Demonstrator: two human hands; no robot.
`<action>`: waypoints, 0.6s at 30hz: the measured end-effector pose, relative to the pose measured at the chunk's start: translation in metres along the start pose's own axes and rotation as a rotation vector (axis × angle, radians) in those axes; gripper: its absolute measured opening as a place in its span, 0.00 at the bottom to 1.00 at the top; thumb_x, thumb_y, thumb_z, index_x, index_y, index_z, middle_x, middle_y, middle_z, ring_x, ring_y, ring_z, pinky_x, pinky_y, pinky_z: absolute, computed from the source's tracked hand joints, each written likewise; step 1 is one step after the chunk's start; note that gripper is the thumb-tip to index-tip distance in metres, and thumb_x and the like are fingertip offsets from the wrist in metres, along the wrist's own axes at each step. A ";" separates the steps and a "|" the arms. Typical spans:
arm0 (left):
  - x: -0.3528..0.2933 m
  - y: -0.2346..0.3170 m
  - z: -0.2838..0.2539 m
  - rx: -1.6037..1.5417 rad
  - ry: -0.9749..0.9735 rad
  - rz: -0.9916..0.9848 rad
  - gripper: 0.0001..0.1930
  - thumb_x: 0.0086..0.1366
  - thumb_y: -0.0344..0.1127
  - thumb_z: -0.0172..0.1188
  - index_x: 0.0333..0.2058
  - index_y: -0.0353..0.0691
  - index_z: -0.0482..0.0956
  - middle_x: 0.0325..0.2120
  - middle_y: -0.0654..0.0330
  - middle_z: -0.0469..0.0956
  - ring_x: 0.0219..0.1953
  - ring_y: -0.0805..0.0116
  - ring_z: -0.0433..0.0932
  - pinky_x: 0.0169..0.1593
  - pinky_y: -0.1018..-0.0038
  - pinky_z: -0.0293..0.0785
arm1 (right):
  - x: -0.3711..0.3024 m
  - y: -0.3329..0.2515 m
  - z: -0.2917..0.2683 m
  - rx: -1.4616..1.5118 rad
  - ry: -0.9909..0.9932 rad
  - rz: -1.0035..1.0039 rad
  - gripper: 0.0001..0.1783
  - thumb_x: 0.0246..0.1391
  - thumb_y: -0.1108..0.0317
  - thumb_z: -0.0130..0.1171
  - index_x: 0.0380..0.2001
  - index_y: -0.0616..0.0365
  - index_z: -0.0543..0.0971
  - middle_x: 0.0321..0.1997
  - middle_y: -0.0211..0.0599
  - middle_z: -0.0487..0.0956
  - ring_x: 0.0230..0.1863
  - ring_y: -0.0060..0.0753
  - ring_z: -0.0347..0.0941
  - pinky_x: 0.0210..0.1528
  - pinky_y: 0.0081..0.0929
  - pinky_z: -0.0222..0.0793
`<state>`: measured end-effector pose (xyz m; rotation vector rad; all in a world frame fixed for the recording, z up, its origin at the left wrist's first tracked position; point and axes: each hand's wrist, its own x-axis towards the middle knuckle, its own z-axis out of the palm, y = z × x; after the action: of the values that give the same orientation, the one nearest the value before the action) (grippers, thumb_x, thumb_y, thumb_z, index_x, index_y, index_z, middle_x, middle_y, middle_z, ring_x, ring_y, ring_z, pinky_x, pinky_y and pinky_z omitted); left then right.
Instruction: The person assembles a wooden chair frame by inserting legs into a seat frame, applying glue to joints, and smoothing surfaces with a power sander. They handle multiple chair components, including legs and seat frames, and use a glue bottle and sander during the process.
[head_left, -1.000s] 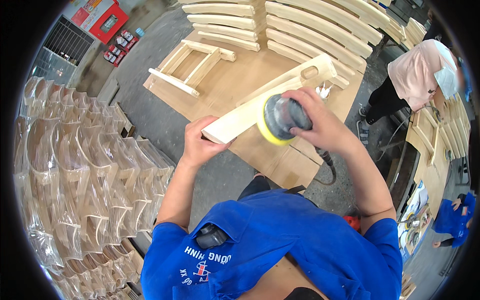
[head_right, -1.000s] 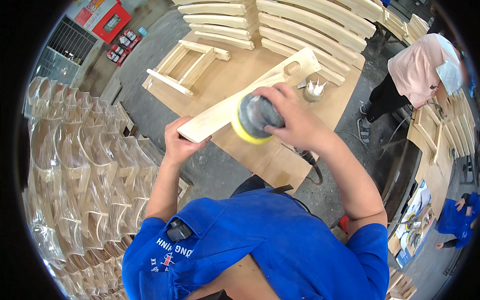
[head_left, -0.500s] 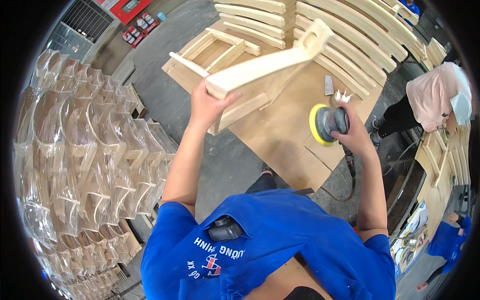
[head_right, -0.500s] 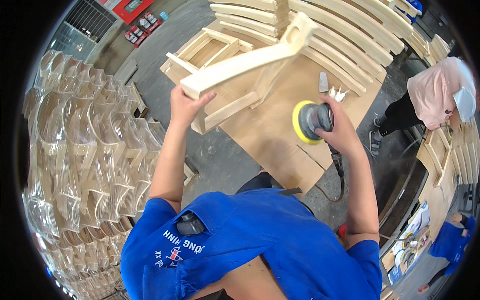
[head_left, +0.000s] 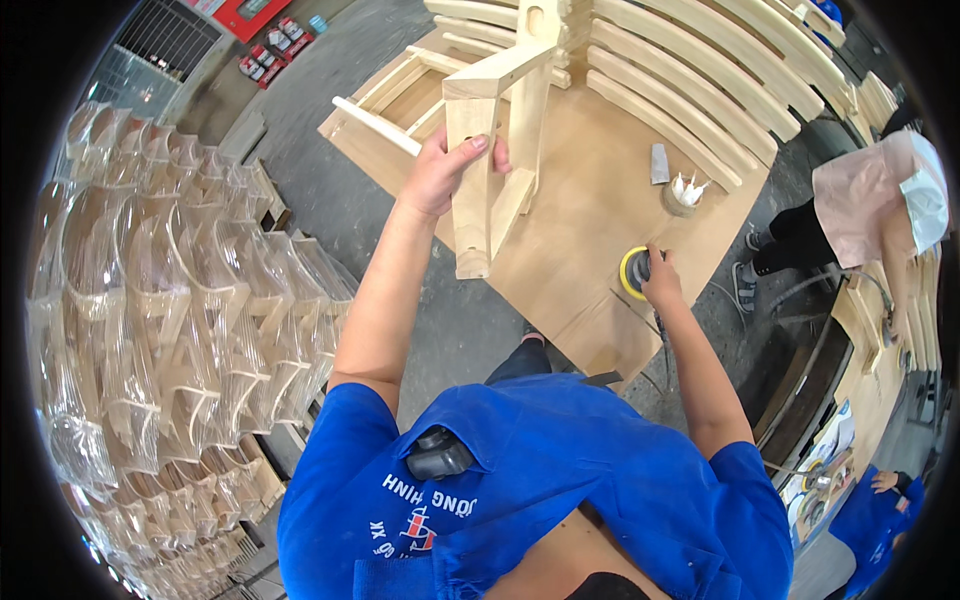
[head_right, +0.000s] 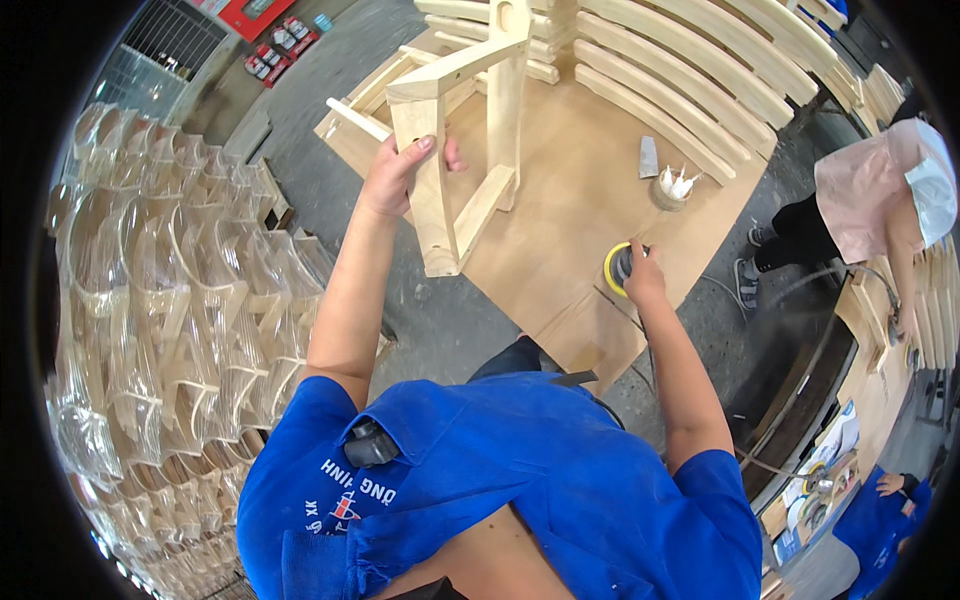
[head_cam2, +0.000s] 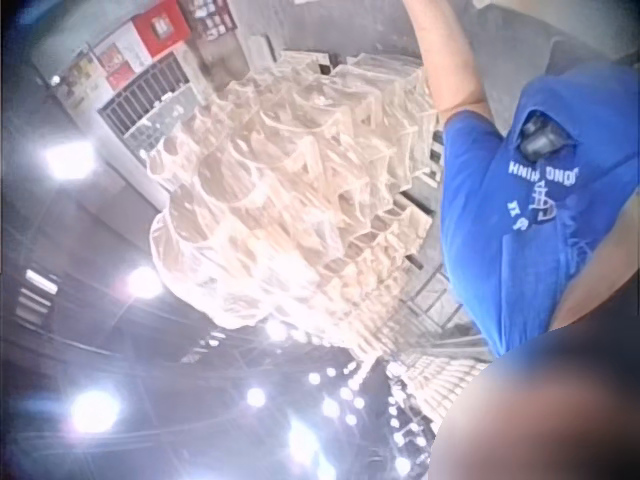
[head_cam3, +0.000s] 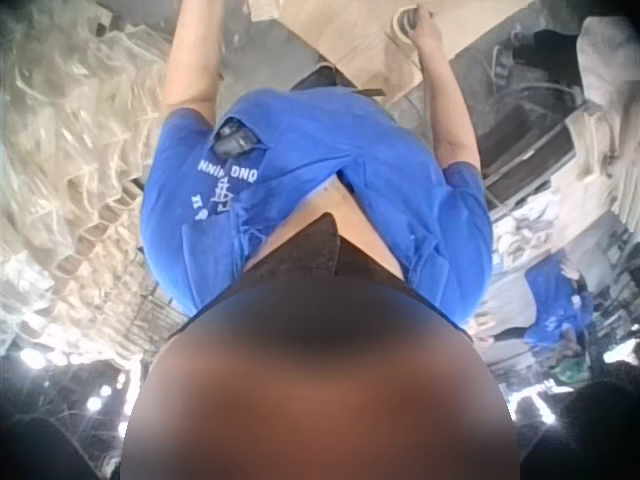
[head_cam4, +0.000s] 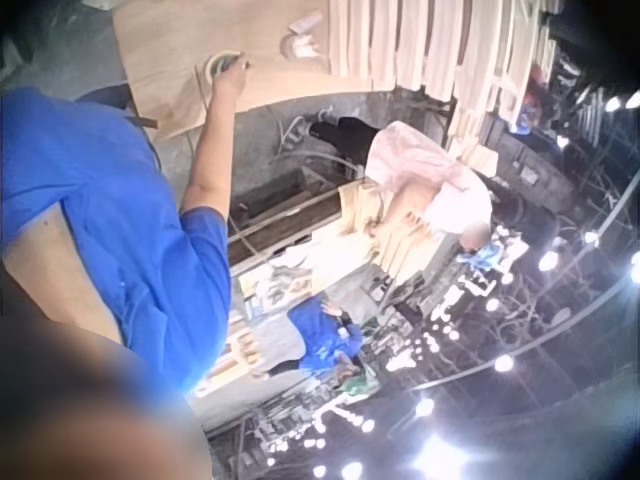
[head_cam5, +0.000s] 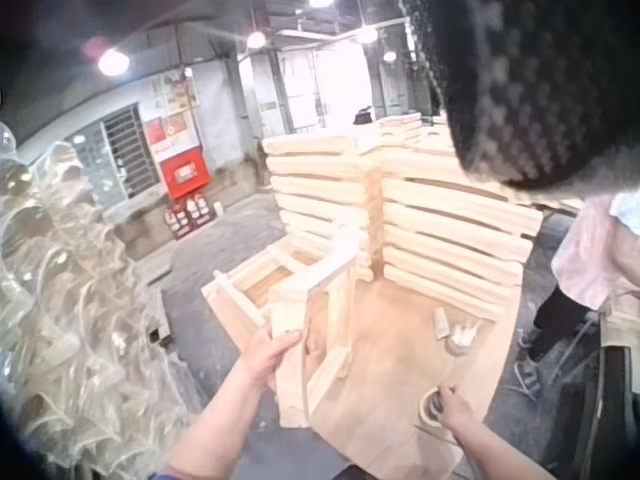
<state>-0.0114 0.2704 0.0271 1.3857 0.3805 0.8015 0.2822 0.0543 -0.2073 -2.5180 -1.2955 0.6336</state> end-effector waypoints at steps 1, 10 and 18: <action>0.003 -0.002 0.002 0.003 0.014 0.010 0.17 0.64 0.40 0.58 0.44 0.33 0.70 0.29 0.55 0.76 0.32 0.65 0.76 0.37 0.68 0.75 | 0.004 0.000 0.002 -0.006 0.006 0.028 0.45 0.40 0.78 0.64 0.63 0.42 0.61 0.63 0.54 0.59 0.50 0.60 0.73 0.52 0.46 0.72; 0.011 -0.005 0.008 -0.006 0.118 -0.025 0.19 0.63 0.44 0.59 0.42 0.35 0.70 0.27 0.56 0.74 0.26 0.68 0.73 0.33 0.70 0.74 | 0.016 0.001 0.015 0.208 0.151 -0.002 0.46 0.42 0.74 0.67 0.64 0.43 0.59 0.68 0.53 0.54 0.55 0.61 0.70 0.54 0.44 0.71; 0.036 0.017 0.039 -0.059 0.249 0.021 0.12 0.69 0.39 0.50 0.41 0.34 0.69 0.25 0.57 0.72 0.26 0.66 0.72 0.34 0.69 0.73 | -0.017 -0.025 -0.009 0.153 0.292 -0.271 0.46 0.40 0.69 0.71 0.64 0.46 0.61 0.68 0.50 0.54 0.66 0.57 0.55 0.64 0.46 0.60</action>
<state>0.0351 0.2668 0.0581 1.2401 0.5313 0.9984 0.2596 0.0550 -0.1851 -2.1622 -1.3841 0.2809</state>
